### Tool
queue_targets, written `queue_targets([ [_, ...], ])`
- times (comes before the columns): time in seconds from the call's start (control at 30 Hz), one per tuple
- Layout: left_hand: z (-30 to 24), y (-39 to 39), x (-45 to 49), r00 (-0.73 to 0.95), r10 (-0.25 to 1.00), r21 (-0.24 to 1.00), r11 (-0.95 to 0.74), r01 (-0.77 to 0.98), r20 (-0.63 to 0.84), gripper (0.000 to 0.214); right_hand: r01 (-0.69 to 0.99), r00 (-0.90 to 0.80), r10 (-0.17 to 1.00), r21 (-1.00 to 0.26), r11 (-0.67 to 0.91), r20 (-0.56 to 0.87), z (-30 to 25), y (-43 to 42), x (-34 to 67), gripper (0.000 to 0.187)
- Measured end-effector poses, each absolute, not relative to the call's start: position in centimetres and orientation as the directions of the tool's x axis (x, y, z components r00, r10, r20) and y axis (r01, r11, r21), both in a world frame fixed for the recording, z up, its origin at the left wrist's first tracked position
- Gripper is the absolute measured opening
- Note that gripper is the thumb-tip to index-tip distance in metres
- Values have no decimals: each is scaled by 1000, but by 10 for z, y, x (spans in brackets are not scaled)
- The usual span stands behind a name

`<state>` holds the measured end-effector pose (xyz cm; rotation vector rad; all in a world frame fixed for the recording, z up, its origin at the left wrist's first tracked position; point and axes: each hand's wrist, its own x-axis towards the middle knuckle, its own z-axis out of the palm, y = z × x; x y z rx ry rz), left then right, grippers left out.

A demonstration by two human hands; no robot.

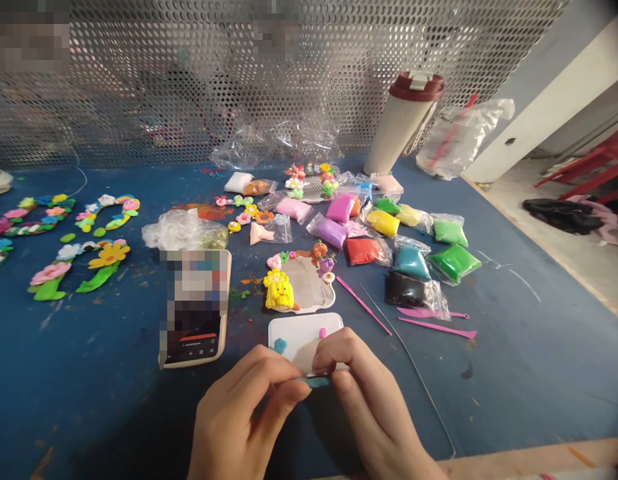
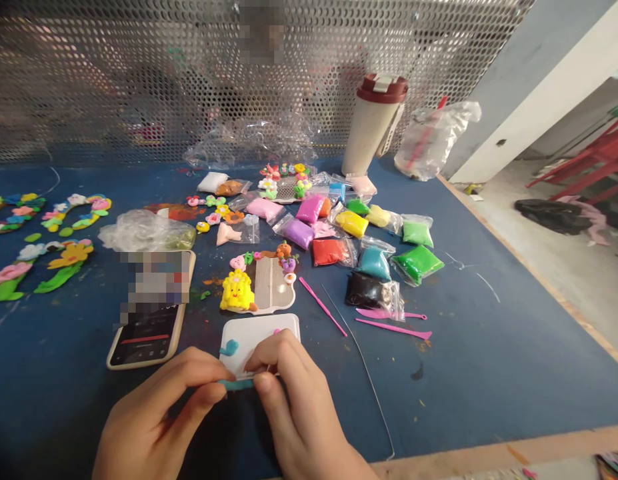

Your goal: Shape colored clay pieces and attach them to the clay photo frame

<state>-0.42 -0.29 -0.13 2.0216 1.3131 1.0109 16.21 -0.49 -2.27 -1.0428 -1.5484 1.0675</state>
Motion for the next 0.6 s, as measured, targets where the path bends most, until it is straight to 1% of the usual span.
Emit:
queue_targets([
  [0.07,-2,-2,-3,235,916,742,-401,537,325,6,104,-139,971,-972,211,196,-24,-6,163,22],
  [0.23,-3,-1,-1,239,883,697,-467,545,405,20,88,-31,991,-987,132,129,-27,-8,164,23],
  [0.33,-3,-3,-3,234,902,726,-431,536,362,19,93,-28,994,-990,109,107,-28,-9,164,25],
  [0.43,-2,-6,-6,269,914,755,-403,517,303,37,85,-21,997,-993,76,74,-27,-9,164,28],
  [0.47,-3,-6,-7,284,908,750,-415,515,307,38,82,-10,998,-994,67,67,-28,-9,165,29],
  [0.5,-3,-6,-7,295,898,736,-438,516,328,33,79,5,998,-995,63,64,-28,-9,165,30],
  [0.57,-4,-5,-7,289,878,699,-478,532,381,10,74,33,997,-995,65,68,-28,-9,165,30],
  [0.6,-4,-4,-6,279,873,683,-488,543,401,6,73,44,997,-995,67,71,-28,-9,165,30],
])
